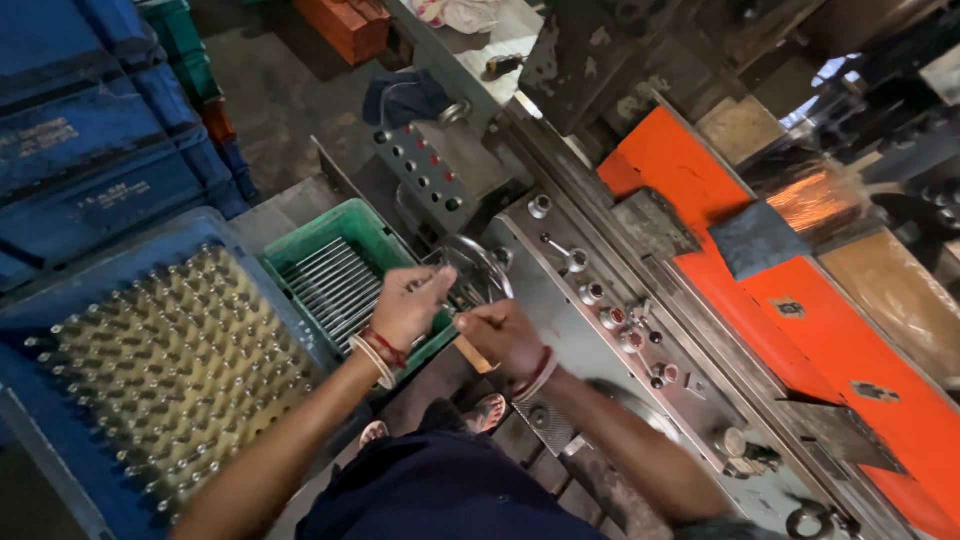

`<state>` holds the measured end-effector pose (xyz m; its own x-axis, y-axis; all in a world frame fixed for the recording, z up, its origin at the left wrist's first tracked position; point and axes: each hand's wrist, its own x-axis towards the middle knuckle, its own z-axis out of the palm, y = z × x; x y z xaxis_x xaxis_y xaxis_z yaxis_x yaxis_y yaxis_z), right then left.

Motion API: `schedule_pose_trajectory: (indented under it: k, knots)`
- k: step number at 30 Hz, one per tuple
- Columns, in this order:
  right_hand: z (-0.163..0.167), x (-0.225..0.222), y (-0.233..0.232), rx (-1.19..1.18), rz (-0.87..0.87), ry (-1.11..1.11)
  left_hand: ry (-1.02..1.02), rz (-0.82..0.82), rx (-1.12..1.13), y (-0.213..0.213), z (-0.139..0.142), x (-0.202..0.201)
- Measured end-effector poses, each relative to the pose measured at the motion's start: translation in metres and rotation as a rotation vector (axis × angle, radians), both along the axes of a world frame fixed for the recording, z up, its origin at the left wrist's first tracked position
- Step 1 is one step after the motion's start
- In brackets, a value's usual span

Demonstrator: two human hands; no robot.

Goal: The person repeatedly picks metal rods from a green bin, inserts them into a metal turning machine, operates the machine to machine the rods, and then removes the finished pieces. The process is repeated multiple times throughout the clip.

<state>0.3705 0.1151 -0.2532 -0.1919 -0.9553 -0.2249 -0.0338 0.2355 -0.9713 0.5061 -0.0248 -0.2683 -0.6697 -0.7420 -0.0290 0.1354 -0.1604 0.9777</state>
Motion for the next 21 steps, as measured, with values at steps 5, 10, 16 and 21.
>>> schedule_pose_trajectory:
  k: [5,10,16,21]
  knots:
    - [-0.030,0.030,0.001,-0.363,-0.123,-0.533,0.214,0.132,-0.339,-0.004,0.023,-0.005]
    - [-0.028,0.028,-0.011,-0.376,-0.378,-0.417,0.265,0.044,-0.067,-0.008,0.004,-0.030]
    - [-0.059,-0.018,0.058,-0.494,-0.555,0.348,0.437,-0.099,0.981,-0.051,-0.063,-0.033]
    - [-0.147,-0.049,0.162,-0.237,-0.970,0.287,0.277,-0.047,0.932,-0.038,-0.131,-0.010]
